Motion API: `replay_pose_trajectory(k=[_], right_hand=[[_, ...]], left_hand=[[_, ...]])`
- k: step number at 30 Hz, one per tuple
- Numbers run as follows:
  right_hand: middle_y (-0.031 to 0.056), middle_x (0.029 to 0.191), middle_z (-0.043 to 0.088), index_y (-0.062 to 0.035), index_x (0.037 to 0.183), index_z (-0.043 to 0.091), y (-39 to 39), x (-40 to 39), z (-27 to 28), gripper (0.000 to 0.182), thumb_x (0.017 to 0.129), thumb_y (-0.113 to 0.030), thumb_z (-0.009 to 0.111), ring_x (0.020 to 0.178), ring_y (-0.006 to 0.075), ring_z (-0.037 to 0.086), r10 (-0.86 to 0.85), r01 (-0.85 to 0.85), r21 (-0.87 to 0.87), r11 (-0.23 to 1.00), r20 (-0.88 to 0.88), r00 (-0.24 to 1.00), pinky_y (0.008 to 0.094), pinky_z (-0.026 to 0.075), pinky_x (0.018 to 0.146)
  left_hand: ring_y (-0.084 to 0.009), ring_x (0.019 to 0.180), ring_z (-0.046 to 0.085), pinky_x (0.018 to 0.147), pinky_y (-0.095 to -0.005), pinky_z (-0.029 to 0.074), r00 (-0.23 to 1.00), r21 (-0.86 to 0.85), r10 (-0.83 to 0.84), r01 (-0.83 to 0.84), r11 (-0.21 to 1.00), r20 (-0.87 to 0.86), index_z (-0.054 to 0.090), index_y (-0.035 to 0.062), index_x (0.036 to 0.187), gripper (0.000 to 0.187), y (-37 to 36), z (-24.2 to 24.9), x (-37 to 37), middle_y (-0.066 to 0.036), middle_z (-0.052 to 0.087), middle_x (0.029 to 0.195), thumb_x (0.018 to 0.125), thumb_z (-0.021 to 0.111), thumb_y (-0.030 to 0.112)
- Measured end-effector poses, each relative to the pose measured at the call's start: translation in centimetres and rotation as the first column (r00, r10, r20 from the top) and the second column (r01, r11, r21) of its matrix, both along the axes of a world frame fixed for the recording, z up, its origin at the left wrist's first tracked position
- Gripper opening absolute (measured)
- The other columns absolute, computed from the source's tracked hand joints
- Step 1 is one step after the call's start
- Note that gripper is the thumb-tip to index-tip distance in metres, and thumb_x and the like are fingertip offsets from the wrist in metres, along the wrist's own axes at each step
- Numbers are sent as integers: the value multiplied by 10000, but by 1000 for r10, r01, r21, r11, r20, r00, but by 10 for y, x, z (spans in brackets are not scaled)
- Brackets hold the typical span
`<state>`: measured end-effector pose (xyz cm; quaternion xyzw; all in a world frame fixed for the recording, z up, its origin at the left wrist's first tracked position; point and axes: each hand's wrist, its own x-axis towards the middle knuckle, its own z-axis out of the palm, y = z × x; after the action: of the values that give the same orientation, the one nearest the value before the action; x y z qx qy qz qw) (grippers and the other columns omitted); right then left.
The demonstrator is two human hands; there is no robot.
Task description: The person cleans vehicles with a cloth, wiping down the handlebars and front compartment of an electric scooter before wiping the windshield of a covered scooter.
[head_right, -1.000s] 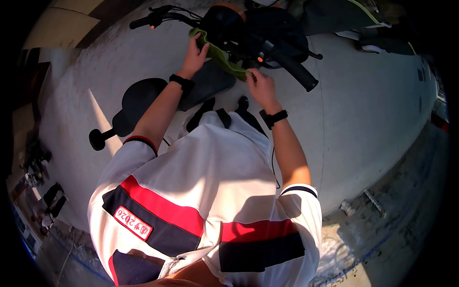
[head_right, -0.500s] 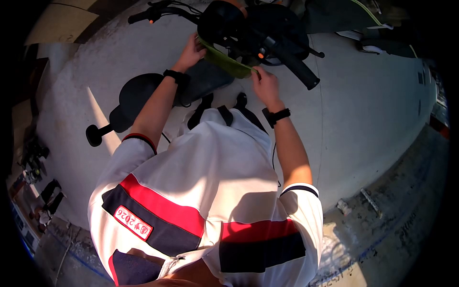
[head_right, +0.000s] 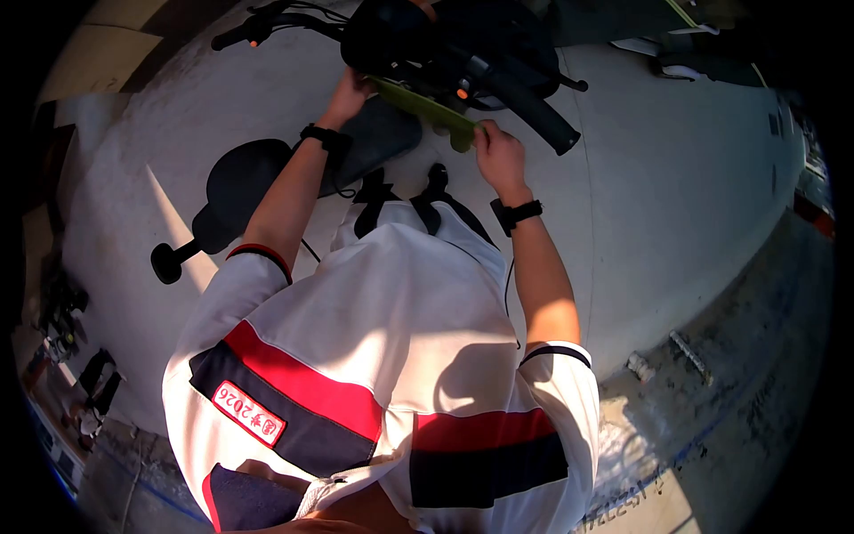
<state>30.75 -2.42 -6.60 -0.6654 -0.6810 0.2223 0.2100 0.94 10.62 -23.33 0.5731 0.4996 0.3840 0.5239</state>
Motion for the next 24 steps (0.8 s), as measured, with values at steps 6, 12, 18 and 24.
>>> replay_pose_trajectory(k=[6,12,18,24], right_hand=[[104,699,663,-80,1009,626,-1,3,-4,132,935,-173,569,667,319,656,36,-37,29,999,44,998,434,509,598],[110,687,660,-70,995,636,-4,11,-12,134,930,-172,579,660,322,656,66,-69,46,997,69,995,433,509,590],[118,707,664,-84,1004,652,-2,11,-15,142,937,-181,573,672,322,657,107,-112,42,993,105,989,432,505,592],[108,737,673,-72,995,648,-3,9,-14,151,947,-182,558,682,313,664,-28,28,4,1000,-32,999,391,512,605]], left_hand=[[-336,1256,528,1000,-385,455,984,-23,45,-42,999,173,303,-16,1384,554,-3,-10,6,-211,519,1349,882,538,-17],[-344,1253,533,985,-392,467,990,-58,116,-112,992,78,370,-40,1343,511,-13,-1,13,-219,531,1345,881,581,19],[-309,994,684,822,-353,528,884,53,315,-317,947,-345,603,-58,1117,346,-19,9,19,-220,696,1040,838,680,130],[-290,826,716,737,-369,546,866,49,350,-356,933,-357,668,-54,991,307,-36,13,8,-185,722,894,827,712,202]])
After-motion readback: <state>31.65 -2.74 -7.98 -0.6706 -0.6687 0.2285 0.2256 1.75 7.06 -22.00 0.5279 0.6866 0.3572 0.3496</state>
